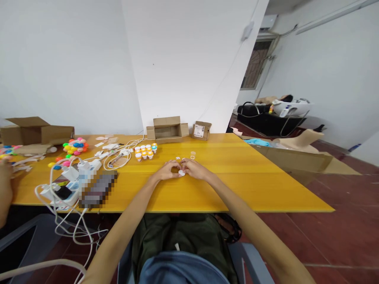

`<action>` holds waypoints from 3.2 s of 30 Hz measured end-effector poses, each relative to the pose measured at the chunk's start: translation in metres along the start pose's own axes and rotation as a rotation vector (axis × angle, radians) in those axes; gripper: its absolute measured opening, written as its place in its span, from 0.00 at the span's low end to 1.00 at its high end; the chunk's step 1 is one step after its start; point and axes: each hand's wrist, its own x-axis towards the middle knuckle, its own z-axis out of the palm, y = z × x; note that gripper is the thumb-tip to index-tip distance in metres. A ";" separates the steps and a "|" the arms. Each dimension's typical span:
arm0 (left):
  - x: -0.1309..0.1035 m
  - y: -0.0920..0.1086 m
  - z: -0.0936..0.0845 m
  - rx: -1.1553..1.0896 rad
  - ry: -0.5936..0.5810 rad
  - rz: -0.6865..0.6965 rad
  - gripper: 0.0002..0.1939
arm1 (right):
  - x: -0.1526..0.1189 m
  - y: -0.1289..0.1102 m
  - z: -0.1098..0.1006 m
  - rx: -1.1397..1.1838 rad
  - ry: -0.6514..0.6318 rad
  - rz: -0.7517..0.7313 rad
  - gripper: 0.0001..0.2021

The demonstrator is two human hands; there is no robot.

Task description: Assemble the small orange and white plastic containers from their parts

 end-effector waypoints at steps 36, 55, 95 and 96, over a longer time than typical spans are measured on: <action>0.000 0.001 0.000 -0.031 -0.008 0.013 0.10 | -0.014 0.002 0.000 0.023 0.157 -0.092 0.09; 0.000 0.001 0.001 -0.031 -0.004 0.028 0.10 | -0.042 -0.010 0.005 -0.286 0.218 -0.239 0.14; 0.001 -0.001 0.000 -0.030 -0.024 0.020 0.12 | -0.029 0.005 0.008 0.599 0.326 0.190 0.22; 0.001 -0.002 0.000 -0.028 -0.022 0.020 0.12 | -0.029 0.005 0.008 0.586 0.321 0.187 0.21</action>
